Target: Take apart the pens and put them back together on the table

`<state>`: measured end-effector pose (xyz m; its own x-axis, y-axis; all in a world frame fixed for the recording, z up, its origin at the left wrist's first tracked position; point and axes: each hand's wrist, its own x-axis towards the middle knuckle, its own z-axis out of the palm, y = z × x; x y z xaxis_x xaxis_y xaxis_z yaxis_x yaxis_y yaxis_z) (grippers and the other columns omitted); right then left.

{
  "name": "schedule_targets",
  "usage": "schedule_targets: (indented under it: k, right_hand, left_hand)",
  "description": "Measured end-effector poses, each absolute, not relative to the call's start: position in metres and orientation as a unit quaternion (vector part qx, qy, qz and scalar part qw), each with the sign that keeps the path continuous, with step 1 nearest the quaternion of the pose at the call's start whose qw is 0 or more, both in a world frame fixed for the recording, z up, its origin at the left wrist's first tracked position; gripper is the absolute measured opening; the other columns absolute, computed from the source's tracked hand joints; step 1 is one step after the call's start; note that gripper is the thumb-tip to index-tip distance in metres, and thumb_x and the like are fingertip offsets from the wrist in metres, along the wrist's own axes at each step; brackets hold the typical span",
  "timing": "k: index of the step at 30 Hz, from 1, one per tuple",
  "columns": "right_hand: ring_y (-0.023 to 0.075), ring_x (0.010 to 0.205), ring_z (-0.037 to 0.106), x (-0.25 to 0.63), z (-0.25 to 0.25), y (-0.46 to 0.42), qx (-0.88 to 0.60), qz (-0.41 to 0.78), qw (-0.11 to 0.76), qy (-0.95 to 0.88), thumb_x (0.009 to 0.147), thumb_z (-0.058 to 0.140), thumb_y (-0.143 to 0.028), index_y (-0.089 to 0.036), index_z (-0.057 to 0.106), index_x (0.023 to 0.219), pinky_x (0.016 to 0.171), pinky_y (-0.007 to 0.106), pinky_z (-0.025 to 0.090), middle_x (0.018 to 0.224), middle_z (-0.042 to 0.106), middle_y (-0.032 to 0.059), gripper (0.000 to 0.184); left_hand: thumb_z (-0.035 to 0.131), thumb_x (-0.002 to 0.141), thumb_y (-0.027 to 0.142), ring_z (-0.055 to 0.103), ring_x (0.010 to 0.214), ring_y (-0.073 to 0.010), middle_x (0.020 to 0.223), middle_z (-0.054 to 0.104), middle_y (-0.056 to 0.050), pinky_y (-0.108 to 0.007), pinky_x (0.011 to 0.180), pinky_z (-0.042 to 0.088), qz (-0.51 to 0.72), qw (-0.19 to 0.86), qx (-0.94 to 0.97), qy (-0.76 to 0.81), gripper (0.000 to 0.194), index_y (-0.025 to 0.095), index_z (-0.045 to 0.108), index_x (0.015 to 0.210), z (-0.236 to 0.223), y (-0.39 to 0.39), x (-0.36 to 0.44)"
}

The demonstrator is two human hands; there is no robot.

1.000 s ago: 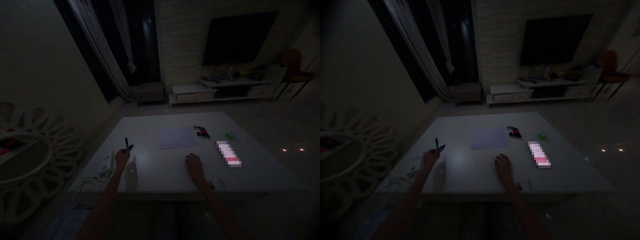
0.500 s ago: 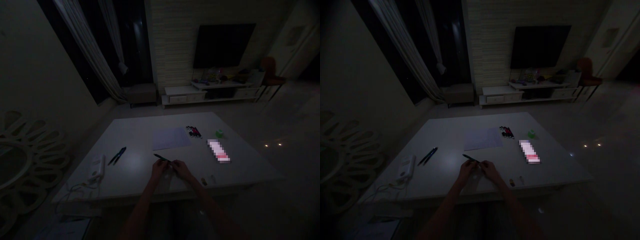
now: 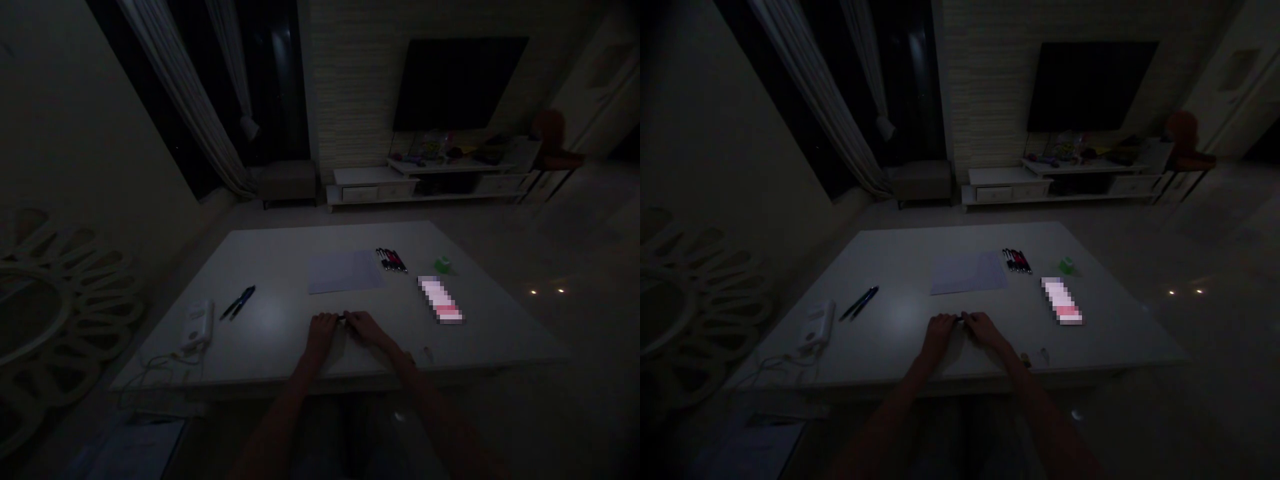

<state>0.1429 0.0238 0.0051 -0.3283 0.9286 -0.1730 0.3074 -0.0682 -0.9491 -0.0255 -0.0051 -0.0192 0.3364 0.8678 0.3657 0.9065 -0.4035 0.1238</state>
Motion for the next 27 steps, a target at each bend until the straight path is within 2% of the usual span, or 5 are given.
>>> schedule_targets:
  k: [11,16,20,24,27]
  right_hand:
    - [0.0131,0.047,0.052,0.155,0.005,0.03,-0.491,0.489,0.305,-0.653,0.081,0.044,-0.057,-0.014,0.063,0.065,0.048,0.024,0.04,0.053,0.059,0.0024,0.05]
    - [0.0183,0.069,0.063,0.154,0.003,0.036,-0.474,0.428,0.336,-0.692,0.071,0.061,-0.049,-0.016,0.067,0.076,0.064,0.027,0.047,0.074,0.069,0.0061,0.033]
    - [0.0165,0.054,0.06,0.155,0.001,0.037,-0.512,0.453,0.288,-0.671,0.08,0.047,-0.054,-0.015,0.065,0.066,0.054,0.026,0.045,0.057,0.065,0.0055,0.045]
    - [0.0184,0.069,0.064,0.153,0.001,0.036,-0.475,0.438,0.337,-0.685,0.068,0.063,-0.049,-0.016,0.066,0.073,0.064,0.026,0.048,0.073,0.07,0.0067,0.034]
    - [0.018,0.06,0.062,0.151,0.002,0.034,-0.499,0.465,0.306,-0.665,0.075,0.053,-0.055,-0.015,0.066,0.069,0.057,0.027,0.047,0.063,0.068,0.0067,0.043]
  left_hand:
    - [0.045,0.09,0.014,0.054,0.087,-0.0186,0.092,0.061,-0.005,-0.034,0.079,0.04,-0.19,0.034,-0.824,-0.533,0.017,0.018,0.054,0.103,-0.019,-0.004,-0.023]
    - [0.046,0.089,0.014,0.054,0.087,-0.0192,0.092,0.061,-0.005,-0.034,0.08,0.039,-0.171,0.037,-0.82,-0.545,0.015,0.017,0.055,0.102,-0.015,-0.006,-0.023]
    - [0.046,0.089,0.013,0.054,0.086,-0.0193,0.089,0.061,-0.004,-0.034,0.08,0.039,-0.167,0.045,-0.823,-0.541,0.015,0.018,0.056,0.099,-0.013,-0.006,-0.022]
    - [0.046,0.089,0.014,0.054,0.086,-0.019,0.09,0.061,-0.004,-0.034,0.079,0.039,-0.169,0.042,-0.824,-0.539,0.015,0.018,0.056,0.1,-0.014,-0.007,-0.023]
    - [0.045,0.089,0.013,0.053,0.087,-0.0191,0.093,0.061,-0.004,-0.034,0.08,0.038,-0.164,0.047,-0.824,-0.54,0.016,0.018,0.055,0.1,-0.016,-0.006,-0.024]
